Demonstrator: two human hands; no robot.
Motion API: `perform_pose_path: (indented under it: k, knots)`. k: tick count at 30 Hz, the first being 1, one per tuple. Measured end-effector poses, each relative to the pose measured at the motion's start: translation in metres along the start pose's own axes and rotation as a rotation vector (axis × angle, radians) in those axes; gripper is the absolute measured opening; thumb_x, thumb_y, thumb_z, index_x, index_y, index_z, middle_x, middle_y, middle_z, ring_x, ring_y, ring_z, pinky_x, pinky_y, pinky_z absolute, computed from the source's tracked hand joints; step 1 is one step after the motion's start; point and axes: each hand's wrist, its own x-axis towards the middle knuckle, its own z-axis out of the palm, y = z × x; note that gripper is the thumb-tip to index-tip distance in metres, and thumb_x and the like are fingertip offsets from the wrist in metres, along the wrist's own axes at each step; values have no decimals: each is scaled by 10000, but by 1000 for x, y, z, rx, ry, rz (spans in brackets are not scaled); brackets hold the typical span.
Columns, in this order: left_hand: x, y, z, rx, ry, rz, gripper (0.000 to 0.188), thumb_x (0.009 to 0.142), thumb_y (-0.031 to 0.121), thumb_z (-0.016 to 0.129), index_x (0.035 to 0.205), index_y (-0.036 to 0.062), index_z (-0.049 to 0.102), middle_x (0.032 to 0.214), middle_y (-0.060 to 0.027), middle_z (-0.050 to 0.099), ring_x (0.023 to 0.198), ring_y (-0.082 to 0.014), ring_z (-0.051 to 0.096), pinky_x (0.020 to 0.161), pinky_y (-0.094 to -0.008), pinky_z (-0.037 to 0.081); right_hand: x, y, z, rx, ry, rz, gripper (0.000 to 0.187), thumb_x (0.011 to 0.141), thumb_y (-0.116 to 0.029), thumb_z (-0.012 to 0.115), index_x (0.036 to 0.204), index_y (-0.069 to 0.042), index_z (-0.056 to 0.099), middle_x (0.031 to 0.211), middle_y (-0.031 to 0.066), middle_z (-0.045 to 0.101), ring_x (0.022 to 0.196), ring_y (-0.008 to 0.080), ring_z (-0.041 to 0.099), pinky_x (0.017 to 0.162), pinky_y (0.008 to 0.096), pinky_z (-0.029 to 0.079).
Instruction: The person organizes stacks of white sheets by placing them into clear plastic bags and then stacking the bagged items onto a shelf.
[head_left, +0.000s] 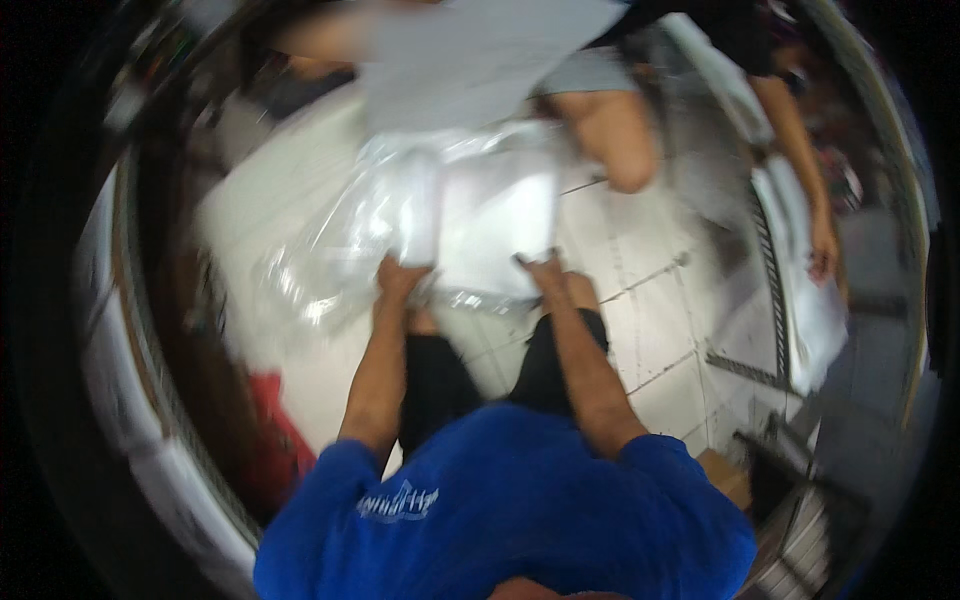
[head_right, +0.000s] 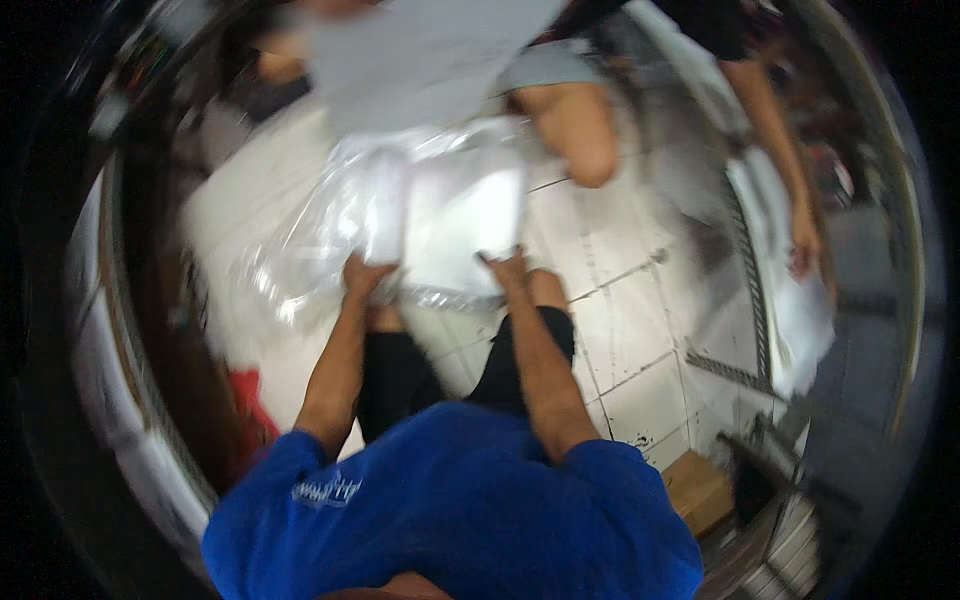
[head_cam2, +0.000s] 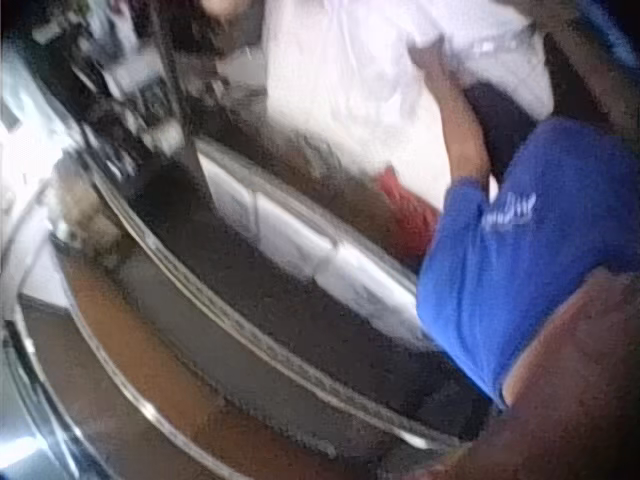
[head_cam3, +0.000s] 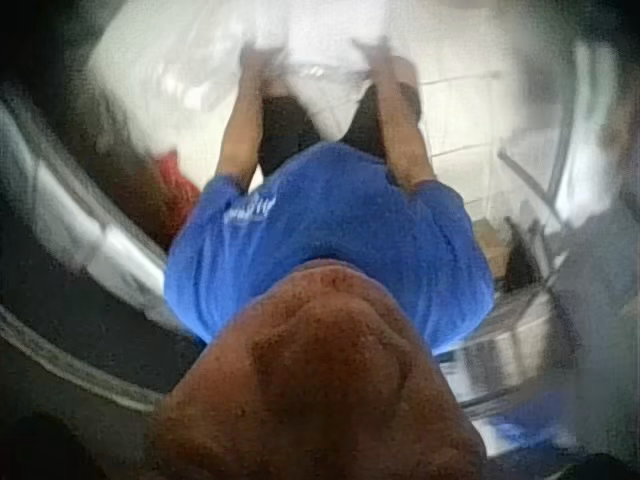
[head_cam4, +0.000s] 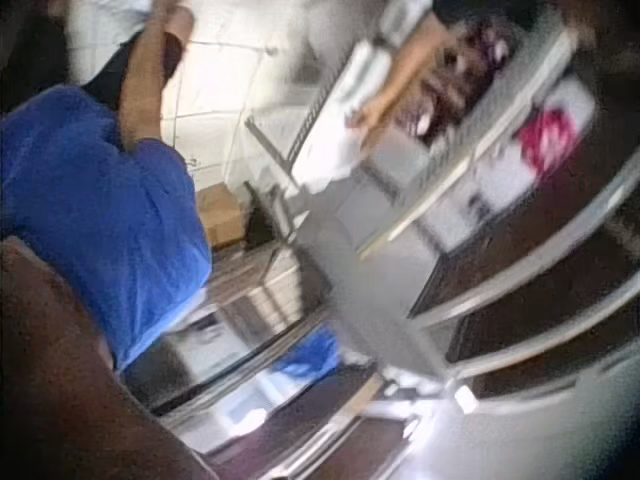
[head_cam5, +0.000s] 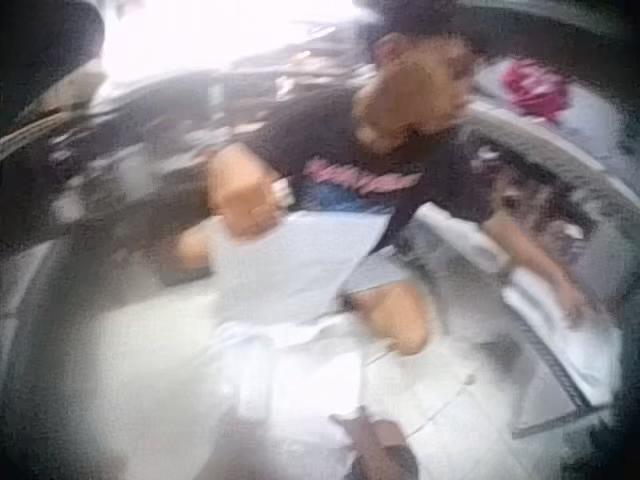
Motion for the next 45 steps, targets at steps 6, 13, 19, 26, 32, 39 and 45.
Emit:
perform_pose_path:
  k: [6,13,19,26,32,39,45]
  knots:
    - [-5,20,11,-222,-134,22,574,536,293,728,992,-43,630,1005,-257,621,969,-399,584,855,-435,452,0,8,-4,146,-85,2,930,589,-439,791,1250,67,376,1134,253,556,1074,366,541,931,380,433]
    - [-5,21,-23,-906,-249,-20,482,549,89,725,966,-112,590,893,-181,625,799,-310,614,722,-383,497,-23,-5,-1,-107,37,-9,1012,613,-519,757,1322,36,296,1275,283,399,1188,424,413,983,455,389]
    - [7,18,-70,-955,-390,-271,361,600,-12,678,933,-118,589,883,-175,608,758,-314,599,697,-413,500,-42,-20,-16,42,33,101,988,636,-471,762,1299,89,291,1235,327,441,1148,407,471,958,417,410]
    - [-26,6,-79,-830,-289,-183,351,608,5,692,929,-112,612,914,-161,623,806,-296,605,728,-391,489,-50,-14,-27,188,11,154,1009,637,-456,763,1326,75,251,1237,293,461,1154,400,467,983,417,379]
    - [-34,3,-81,-699,-137,-146,483,595,75,758,1022,-85,602,943,-149,640,805,-268,602,734,-361,481,-65,-18,4,-476,444,-243,908,653,-422,753,1344,-45,299,1303,186,399,1216,345,346,1020,509,257]
    - [-13,-11,-75,-762,-208,-191,414,608,66,730,977,-87,622,879,-150,655,757,-245,622,693,-340,492,-83,-16,13,-606,337,-314,796,671,-359,755,1298,-53,372,1322,180,363,1257,362,274,994,526,238]
    - [-14,-20,-77,-606,-220,-62,599,594,195,812,1052,-104,568,939,-176,650,818,-276,632,741,-355,497,-78,-40,8,-600,253,-286,786,661,-364,768,1251,2,401,1169,191,482,1145,346,420,968,474,327]
